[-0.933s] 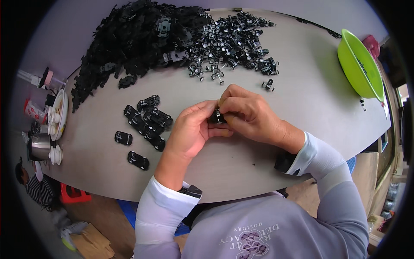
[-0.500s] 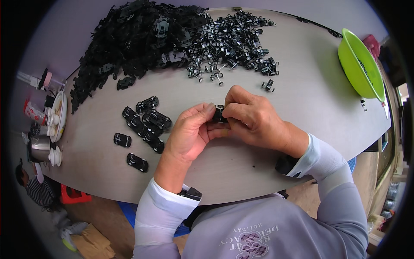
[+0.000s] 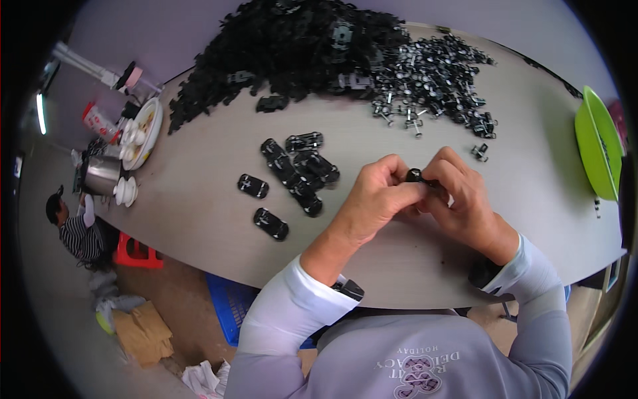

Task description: Assembling small black plastic components by hand at a table.

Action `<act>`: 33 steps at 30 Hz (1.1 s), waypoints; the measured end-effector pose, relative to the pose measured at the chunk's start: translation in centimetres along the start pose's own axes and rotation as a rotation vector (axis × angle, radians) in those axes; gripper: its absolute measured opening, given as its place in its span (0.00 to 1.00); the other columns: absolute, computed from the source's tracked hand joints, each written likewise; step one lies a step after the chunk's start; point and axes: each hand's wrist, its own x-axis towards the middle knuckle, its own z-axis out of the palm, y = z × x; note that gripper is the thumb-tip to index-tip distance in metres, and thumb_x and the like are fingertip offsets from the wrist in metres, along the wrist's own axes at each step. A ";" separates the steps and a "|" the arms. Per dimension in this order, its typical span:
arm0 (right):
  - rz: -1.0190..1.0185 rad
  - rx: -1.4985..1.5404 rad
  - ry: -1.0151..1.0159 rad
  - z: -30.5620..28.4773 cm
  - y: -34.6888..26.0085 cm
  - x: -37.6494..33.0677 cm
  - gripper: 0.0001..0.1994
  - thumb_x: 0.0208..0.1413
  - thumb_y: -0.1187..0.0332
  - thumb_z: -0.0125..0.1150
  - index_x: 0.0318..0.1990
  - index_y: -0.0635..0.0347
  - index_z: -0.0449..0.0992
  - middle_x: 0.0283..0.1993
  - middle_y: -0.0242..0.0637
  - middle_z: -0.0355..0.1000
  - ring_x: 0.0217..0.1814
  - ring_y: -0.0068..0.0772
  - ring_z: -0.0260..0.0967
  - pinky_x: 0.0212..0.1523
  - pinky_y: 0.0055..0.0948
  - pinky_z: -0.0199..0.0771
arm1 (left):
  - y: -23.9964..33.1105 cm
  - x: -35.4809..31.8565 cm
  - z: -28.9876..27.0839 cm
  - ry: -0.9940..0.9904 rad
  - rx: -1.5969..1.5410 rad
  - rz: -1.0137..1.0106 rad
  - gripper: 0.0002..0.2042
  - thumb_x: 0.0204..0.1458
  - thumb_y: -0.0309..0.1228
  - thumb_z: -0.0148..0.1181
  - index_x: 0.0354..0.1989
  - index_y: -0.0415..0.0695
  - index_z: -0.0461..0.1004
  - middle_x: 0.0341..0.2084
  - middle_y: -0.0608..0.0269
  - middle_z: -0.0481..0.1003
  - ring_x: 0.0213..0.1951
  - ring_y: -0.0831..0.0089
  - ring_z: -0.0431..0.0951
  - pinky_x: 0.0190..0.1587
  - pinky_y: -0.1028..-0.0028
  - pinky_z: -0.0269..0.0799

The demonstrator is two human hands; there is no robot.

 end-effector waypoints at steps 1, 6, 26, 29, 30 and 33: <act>-0.025 0.040 -0.029 0.0 0.2 -0.2 0.14 0.38 0.85 0.59 0.35 0.62 0.70 0.31 0.39 0.65 0.28 0.40 0.68 0.25 0.34 0.68 | -0.1 -0.2 -0.2 0.020 0.012 0.007 0.09 0.54 0.26 0.60 0.25 0.42 0.67 0.24 0.64 0.73 0.25 0.77 0.75 0.28 0.78 0.75; 0.024 0.306 -0.128 0.6 0.0 -0.4 0.18 0.39 0.86 0.55 0.41 0.62 0.70 0.36 0.36 0.66 0.30 0.29 0.68 0.26 0.27 0.68 | 0.5 -1.8 -1.4 0.196 0.254 0.069 0.12 0.46 0.20 0.64 0.22 0.44 0.64 0.18 0.66 0.70 0.17 0.82 0.69 0.18 0.82 0.58; 0.061 0.271 -0.238 1.2 3.0 -0.9 0.04 0.44 0.81 0.56 0.30 0.67 0.70 0.30 0.39 0.68 0.24 0.35 0.66 0.26 0.29 0.68 | 3.6 -6.4 -9.4 0.515 1.684 0.064 0.25 0.54 0.44 0.56 0.59 0.46 0.68 0.62 0.50 0.63 0.63 0.50 0.60 0.61 0.50 0.55; 0.068 0.255 -0.261 1.0 2.9 -0.8 0.05 0.43 0.81 0.57 0.30 0.66 0.70 0.31 0.40 0.67 0.25 0.36 0.67 0.27 0.30 0.69 | 2.9 -9.7 -10.4 0.620 1.643 0.107 0.24 0.51 0.42 0.60 0.56 0.45 0.71 0.59 0.51 0.66 0.61 0.51 0.63 0.61 0.54 0.55; 0.069 0.267 -0.268 1.1 3.0 -0.8 0.05 0.43 0.81 0.57 0.30 0.66 0.70 0.31 0.40 0.67 0.25 0.36 0.67 0.27 0.30 0.69 | 2.6 -10.8 -10.6 0.625 1.645 0.093 0.24 0.51 0.42 0.60 0.56 0.45 0.71 0.59 0.51 0.66 0.61 0.51 0.63 0.61 0.54 0.55; 0.075 0.247 -0.284 0.9 3.1 -0.6 0.05 0.44 0.81 0.56 0.31 0.67 0.70 0.31 0.40 0.67 0.27 0.36 0.68 0.30 0.29 0.70 | 2.0 -14.4 -11.5 0.718 1.646 0.152 0.25 0.49 0.42 0.62 0.55 0.44 0.72 0.58 0.50 0.67 0.60 0.50 0.64 0.62 0.54 0.54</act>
